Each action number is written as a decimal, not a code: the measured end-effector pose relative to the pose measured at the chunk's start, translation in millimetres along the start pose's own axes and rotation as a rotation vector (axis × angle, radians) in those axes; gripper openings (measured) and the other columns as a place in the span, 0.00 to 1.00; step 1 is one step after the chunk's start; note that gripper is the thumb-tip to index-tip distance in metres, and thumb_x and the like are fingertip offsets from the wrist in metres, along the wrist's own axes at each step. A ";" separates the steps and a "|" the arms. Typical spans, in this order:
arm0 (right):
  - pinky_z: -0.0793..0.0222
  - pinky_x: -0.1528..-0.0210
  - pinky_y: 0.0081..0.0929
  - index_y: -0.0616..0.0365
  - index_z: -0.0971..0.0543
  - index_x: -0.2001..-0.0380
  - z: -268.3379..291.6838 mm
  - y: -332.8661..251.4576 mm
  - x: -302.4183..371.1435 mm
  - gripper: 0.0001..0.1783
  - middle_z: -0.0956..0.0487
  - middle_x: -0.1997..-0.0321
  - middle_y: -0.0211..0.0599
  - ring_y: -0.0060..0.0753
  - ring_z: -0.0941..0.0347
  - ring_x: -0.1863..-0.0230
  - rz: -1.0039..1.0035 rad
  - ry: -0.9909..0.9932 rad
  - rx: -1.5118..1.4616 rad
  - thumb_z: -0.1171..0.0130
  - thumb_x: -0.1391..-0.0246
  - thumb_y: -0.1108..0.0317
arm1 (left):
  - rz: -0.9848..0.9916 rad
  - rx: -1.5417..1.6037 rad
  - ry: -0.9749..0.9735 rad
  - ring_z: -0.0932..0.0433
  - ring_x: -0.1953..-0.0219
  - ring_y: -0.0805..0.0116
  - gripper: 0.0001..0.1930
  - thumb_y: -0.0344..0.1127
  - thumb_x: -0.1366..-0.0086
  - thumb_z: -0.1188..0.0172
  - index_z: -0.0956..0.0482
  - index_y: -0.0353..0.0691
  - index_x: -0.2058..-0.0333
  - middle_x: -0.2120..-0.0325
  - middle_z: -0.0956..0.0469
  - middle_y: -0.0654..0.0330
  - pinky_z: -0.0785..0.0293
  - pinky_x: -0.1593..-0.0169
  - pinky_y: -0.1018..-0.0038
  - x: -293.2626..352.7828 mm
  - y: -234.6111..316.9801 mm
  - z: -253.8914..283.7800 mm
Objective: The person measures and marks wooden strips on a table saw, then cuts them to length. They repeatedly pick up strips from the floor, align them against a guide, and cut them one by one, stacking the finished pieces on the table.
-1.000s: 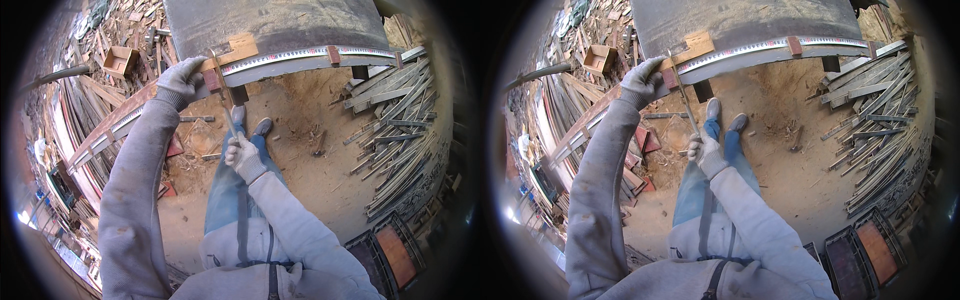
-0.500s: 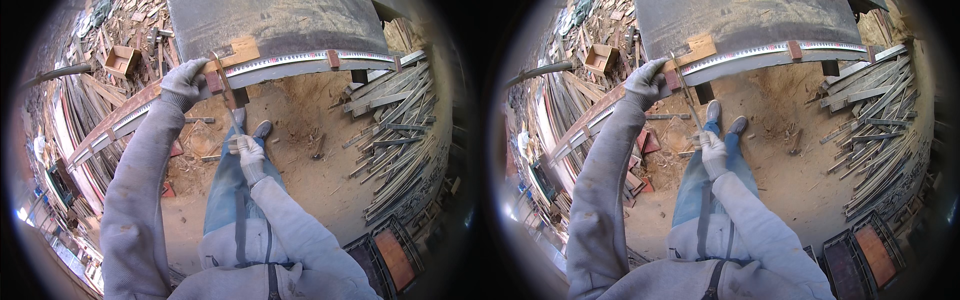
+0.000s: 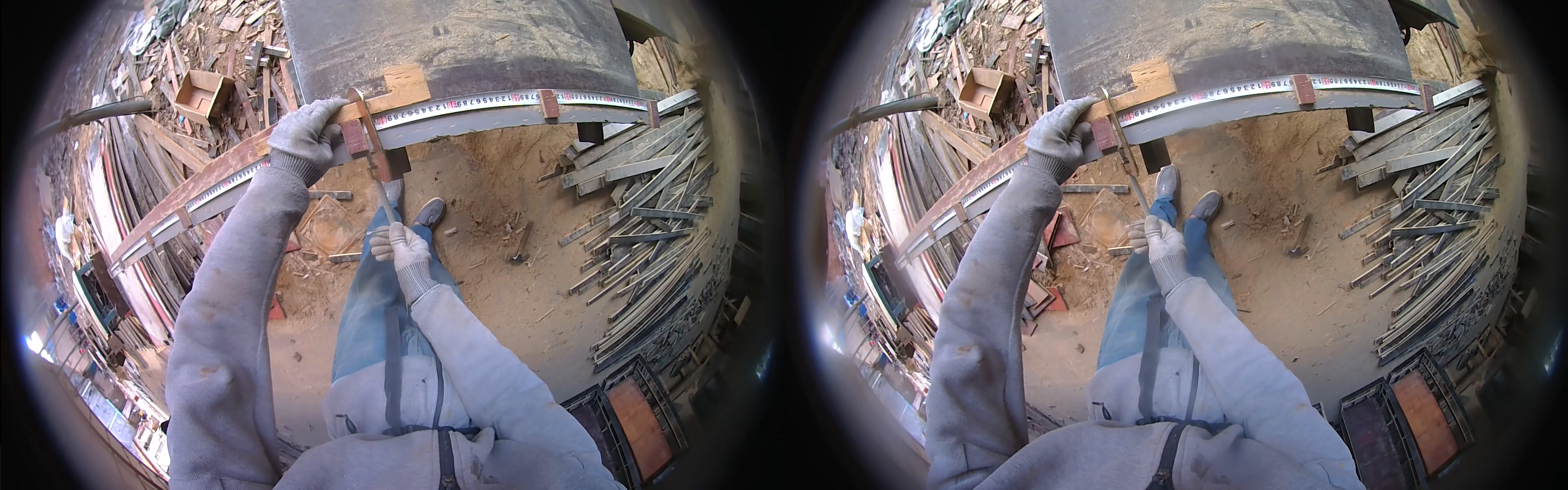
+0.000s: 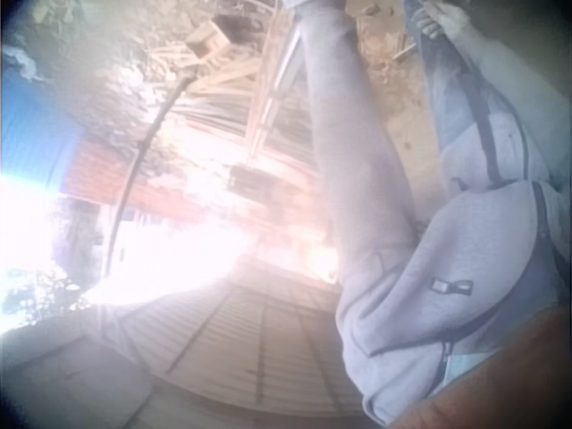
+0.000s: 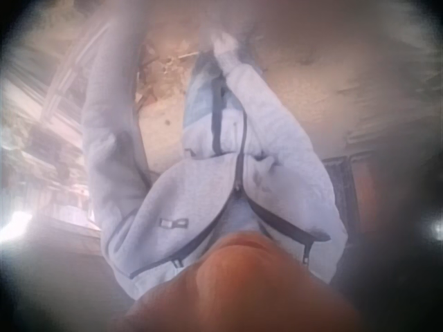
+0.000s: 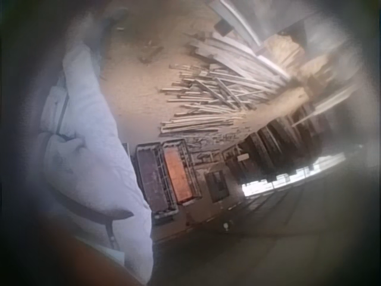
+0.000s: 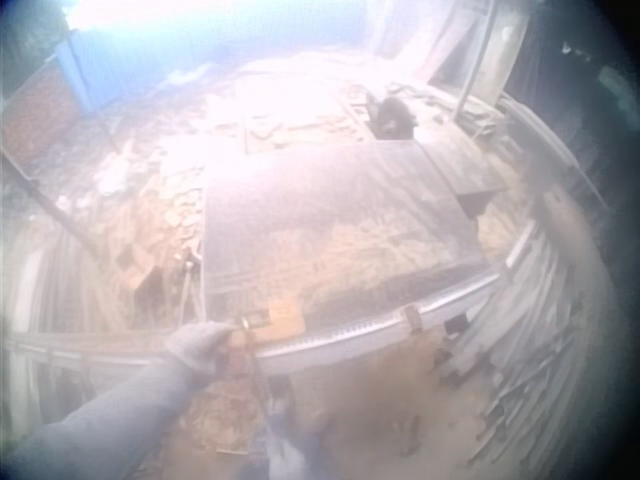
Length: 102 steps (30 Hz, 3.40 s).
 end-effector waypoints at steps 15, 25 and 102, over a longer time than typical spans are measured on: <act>0.26 0.68 0.38 0.63 0.20 0.62 1.9 -17.3 -0.1 0.27 0.19 0.73 0.48 0.40 0.23 0.74 0.139 0.272 0.269 0.50 0.25 0.46 | -0.020 0.024 -0.015 0.17 0.49 0.47 0.20 0.25 0.36 0.38 0.20 0.40 0.45 0.53 0.16 0.47 0.20 0.44 0.61 -3.1 5.8 2.5; 0.21 0.65 0.44 0.65 0.20 0.54 -1.9 -44.3 24.4 0.24 0.18 0.68 0.46 0.46 0.19 0.70 0.637 0.475 0.866 0.41 0.30 0.49 | 0.008 -0.019 -0.036 0.18 0.47 0.46 0.21 0.26 0.38 0.37 0.21 0.41 0.44 0.52 0.16 0.49 0.21 0.43 0.59 -2.3 5.0 1.9; 0.22 0.45 0.37 0.60 0.33 0.28 -25.4 -56.1 13.4 0.36 0.17 0.45 0.49 0.48 0.17 0.48 0.493 -0.017 0.518 0.40 0.40 0.77 | 0.117 -0.012 -0.127 0.17 0.44 0.51 0.20 0.34 0.30 0.38 0.22 0.48 0.39 0.49 0.16 0.49 0.22 0.40 0.65 0.8 -20.5 -8.5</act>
Point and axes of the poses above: each hand's wrist, its own x-axis away from the middle knuckle, its own z-axis out of the back of the hand, y = z × x, the point moved 7 cm from there along -x, towards the middle knuckle
